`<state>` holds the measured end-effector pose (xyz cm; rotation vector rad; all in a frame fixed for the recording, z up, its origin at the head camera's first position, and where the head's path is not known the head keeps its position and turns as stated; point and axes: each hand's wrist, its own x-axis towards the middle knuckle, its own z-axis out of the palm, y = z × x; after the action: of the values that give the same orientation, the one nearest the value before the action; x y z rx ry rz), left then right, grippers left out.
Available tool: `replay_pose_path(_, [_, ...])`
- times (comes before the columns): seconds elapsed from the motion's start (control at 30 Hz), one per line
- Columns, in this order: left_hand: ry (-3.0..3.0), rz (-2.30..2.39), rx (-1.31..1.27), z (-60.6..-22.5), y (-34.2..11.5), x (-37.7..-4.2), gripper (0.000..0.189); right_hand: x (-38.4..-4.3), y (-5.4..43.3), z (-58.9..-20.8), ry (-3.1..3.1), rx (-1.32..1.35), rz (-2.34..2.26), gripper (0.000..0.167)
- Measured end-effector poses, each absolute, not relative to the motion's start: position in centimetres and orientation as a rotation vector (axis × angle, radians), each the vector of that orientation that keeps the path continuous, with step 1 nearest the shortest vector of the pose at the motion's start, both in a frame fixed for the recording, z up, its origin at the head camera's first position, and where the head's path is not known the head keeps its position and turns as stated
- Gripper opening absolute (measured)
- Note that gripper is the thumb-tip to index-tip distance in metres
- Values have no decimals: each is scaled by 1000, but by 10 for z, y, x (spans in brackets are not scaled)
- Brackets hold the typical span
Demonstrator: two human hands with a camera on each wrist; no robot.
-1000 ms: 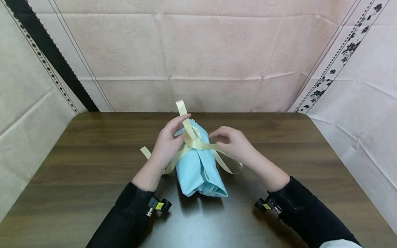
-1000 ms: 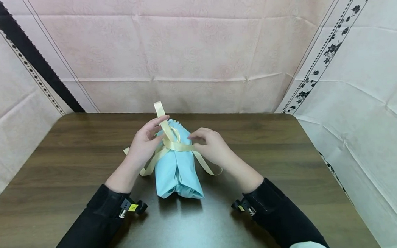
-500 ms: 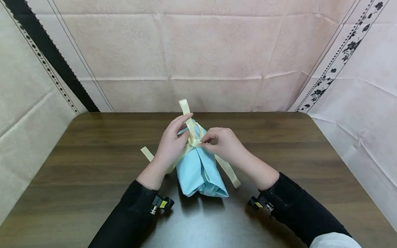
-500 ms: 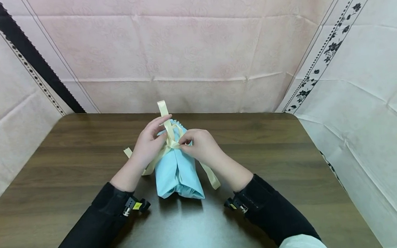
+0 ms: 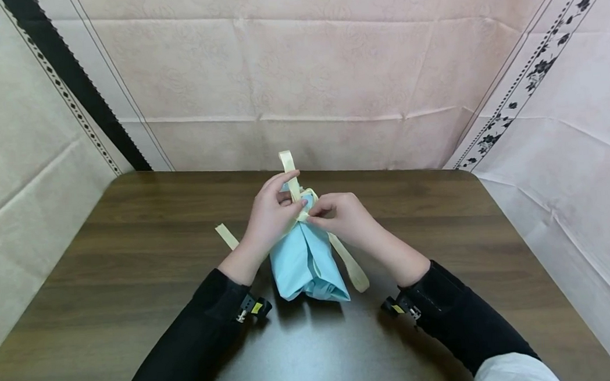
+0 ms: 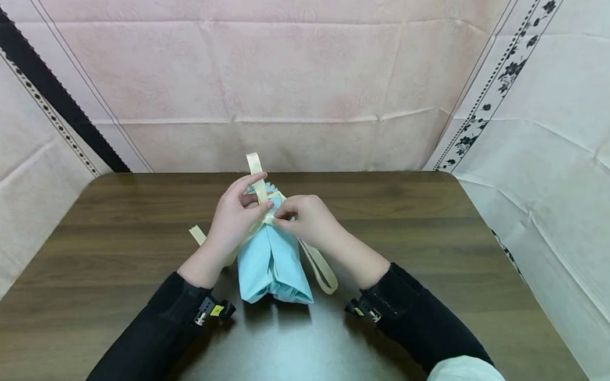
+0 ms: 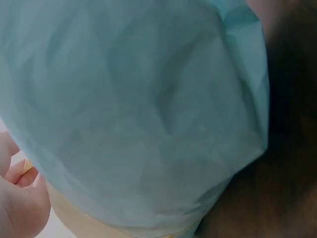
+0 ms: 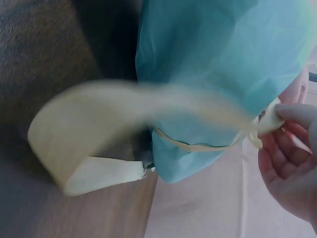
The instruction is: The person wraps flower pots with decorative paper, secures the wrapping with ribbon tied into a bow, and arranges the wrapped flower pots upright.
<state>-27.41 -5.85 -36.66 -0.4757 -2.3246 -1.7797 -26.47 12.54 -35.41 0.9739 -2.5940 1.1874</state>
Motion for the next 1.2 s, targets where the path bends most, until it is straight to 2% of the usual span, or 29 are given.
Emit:
replay_pose_path(0.23, [-2334, -1733, -438, -367, -57, -277, 53, -266, 131, -350, -2601, 1011, 1088, 16])
replay_pose_path(0.53, [-2371, -1741, -464, -366, -55, -276, 51, -270, 131, -348, -2606, 909, 1008, 2])
replay_pose_path(0.87, [-2354, -1704, -455, -366, -55, -276, 50, -270, 129, -346, -2626, 896, 968, 16])
replay_pose_path(1.2, [-2386, -1652, -463, -366, -56, -276, 50, -271, 123, -347, -2580, 811, 1031, 2])
